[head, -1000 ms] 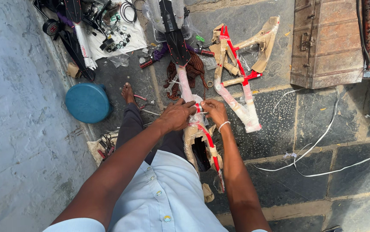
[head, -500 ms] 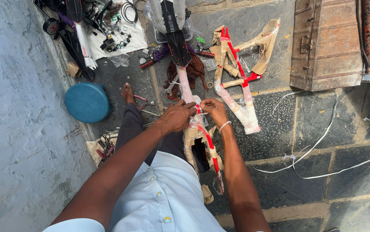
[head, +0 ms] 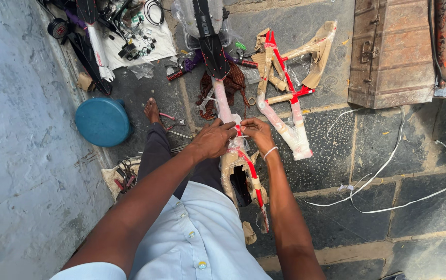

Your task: The person assembles a bicycle by unpacking components, wiping the frame with a cloth, and using a wrench and pliers to attach the handlebars and other parts to the frame.

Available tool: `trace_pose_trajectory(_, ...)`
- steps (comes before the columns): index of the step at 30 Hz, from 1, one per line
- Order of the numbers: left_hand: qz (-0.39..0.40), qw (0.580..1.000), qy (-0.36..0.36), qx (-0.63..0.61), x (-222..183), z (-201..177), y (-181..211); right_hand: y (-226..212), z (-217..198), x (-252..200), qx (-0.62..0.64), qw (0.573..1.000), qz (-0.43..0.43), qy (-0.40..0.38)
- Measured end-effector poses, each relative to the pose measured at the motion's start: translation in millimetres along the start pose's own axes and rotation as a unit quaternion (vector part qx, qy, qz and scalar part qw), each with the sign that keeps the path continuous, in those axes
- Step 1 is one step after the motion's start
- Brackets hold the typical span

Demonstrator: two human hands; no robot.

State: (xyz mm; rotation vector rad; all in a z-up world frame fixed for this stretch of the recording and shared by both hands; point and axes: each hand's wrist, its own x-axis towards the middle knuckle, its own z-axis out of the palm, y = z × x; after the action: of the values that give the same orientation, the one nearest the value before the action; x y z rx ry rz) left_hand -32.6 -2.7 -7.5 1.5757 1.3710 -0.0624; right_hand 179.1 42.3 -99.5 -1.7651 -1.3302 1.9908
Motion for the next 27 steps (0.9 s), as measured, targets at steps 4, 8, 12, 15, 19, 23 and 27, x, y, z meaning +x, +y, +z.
trace_pose_trajectory(4,0.018,1.0,0.003,0.014,-1,4,2,23,-11,-6,0.081,0.992,-0.048,-0.082)
trace_pose_trajectory(8,0.005,1.0,0.001,0.005,-2,2,1,24,1,2,-0.014,0.994,0.086,-0.062)
trace_pose_trajectory(12,-0.004,1.0,-0.002,0.011,0,2,3,11,3,1,-0.123,0.98,0.158,0.021)
trace_pose_trajectory(15,0.006,1.0,0.018,0.001,0,4,-1,4,0,-4,0.013,0.998,0.068,-0.002)
trace_pose_trajectory(19,0.004,1.0,0.008,-0.002,4,12,-3,11,-11,-10,0.081,0.993,0.005,-0.088)
trace_pose_trajectory(23,0.009,0.982,0.14,-0.128,-2,22,-11,17,-2,-4,0.059,0.996,0.028,-0.064)
trace_pose_trajectory(27,-0.142,0.909,0.315,-0.235,-17,36,-22,12,13,1,-0.072,0.993,0.095,-0.01)
